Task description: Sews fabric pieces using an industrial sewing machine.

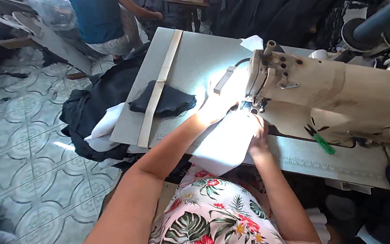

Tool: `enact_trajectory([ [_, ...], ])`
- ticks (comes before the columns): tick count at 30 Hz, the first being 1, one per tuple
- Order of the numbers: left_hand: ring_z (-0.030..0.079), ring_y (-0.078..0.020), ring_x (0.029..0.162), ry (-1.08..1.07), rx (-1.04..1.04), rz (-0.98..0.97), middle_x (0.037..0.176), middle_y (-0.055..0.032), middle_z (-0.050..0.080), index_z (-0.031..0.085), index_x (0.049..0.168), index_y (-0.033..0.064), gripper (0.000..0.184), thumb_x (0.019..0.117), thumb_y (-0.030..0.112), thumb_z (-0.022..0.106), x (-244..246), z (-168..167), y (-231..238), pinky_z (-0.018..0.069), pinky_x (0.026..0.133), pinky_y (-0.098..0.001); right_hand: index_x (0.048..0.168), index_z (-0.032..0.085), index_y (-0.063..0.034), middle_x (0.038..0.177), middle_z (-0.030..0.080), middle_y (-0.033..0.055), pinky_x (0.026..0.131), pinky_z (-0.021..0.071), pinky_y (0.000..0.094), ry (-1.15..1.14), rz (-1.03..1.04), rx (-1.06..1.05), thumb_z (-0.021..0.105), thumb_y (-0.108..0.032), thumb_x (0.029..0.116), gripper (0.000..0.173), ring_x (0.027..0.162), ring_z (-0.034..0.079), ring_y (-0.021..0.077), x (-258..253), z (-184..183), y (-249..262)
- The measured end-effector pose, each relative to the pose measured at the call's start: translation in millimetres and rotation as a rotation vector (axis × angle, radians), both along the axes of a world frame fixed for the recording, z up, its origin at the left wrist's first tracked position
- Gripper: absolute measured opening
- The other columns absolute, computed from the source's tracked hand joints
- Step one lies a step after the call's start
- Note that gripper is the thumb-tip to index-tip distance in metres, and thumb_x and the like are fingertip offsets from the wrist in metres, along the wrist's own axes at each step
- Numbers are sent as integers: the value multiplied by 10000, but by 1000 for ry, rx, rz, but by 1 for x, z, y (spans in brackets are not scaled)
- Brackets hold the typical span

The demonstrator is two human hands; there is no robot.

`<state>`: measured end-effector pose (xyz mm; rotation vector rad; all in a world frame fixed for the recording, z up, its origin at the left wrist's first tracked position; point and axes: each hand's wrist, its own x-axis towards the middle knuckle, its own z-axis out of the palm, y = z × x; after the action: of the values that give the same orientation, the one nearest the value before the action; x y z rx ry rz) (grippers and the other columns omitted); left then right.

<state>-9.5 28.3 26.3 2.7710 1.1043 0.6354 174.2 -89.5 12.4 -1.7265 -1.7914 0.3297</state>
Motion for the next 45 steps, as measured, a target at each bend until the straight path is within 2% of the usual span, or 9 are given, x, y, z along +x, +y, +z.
enact_trajectory([
  [7, 604, -415, 1236, 98, -99, 245, 1246, -197, 687, 732, 1196, 72, 311, 998, 278, 610, -20, 25, -87, 425, 1066, -627, 931, 757, 49, 1119, 726, 218, 886, 520, 604, -209, -10, 110, 731, -62, 740, 222, 1108, 666, 433, 15, 6, -50],
  [10, 702, -389, 995, -16, -597, 211, 1022, -218, 720, 678, 1196, -13, 684, 929, 615, 628, -26, 45, -152, 551, 862, -593, 935, 765, -6, 995, 748, 183, 874, 530, 621, -106, 129, 83, 654, -411, 907, 421, 995, 708, 404, -1, 13, -56],
  [18, 722, -128, 876, -1413, -1344, 403, 985, -87, 707, 485, 1282, -20, 255, 1028, 1, 500, -28, 59, -157, 617, 834, -323, 1147, 584, 106, 1062, 676, 68, 845, 583, 230, 858, 128, -97, 616, -105, 961, 283, 943, 673, 41, -32, 32, -34],
  [23, 734, -217, 910, -1717, -1511, 339, 999, -136, 713, 478, 1289, 32, 242, 1051, 1, 447, -31, 64, -150, 612, 864, -397, 1300, 533, -79, 1088, 741, 23, 889, 626, 345, 1489, 125, -571, 628, -550, 952, 593, 1016, 723, 113, -31, 47, -52],
  [26, 714, -170, 989, -1558, -1243, 451, 1176, -105, 678, 372, 1480, 127, 497, 1026, 8, 533, -33, 56, -155, 605, 871, -366, 1103, 599, -20, 871, 756, 21, 748, 645, 308, 1273, 97, -556, 698, -181, 932, 255, 795, 745, 109, -29, 46, -69],
  [29, 362, -219, 1500, -1095, -652, 428, 1653, -205, 278, 74, 1625, -8, 858, 985, 157, 621, -50, 44, -150, 380, 1196, -380, 1053, 617, 17, 810, 723, -7, 708, 617, 219, 821, 96, -615, 729, 13, 876, 210, 726, 708, 38, -17, 47, -64],
  [31, 518, -352, 1359, -799, -259, 319, 1445, -300, 517, 538, 1342, -151, 471, 936, 65, 643, -55, 37, -134, 455, 1129, -453, 1081, 635, 11, 844, 734, -1, 724, 613, 216, 674, 153, -713, 773, -14, 857, 264, 752, 711, 32, -10, 48, -54],
  [33, 680, -253, 1096, -480, -135, 30, 1164, -118, 726, 788, 1032, 61, 191, 922, 9, 642, -55, 30, -112, 554, 961, -420, 1131, 658, 2, 893, 755, 13, 754, 615, 227, 554, 230, -807, 797, -60, 851, 319, 785, 721, 38, -8, 54, -43],
  [45, 696, -231, 1118, -13, 117, -214, 1192, -69, 729, 726, 1192, 84, 267, 1036, 127, 513, -38, -24, -60, 573, 914, -408, 1132, 666, 20, 887, 694, 71, 714, 554, 278, 142, 71, -451, 796, -141, 836, 362, 742, 635, 65, 63, 52, -28],
])
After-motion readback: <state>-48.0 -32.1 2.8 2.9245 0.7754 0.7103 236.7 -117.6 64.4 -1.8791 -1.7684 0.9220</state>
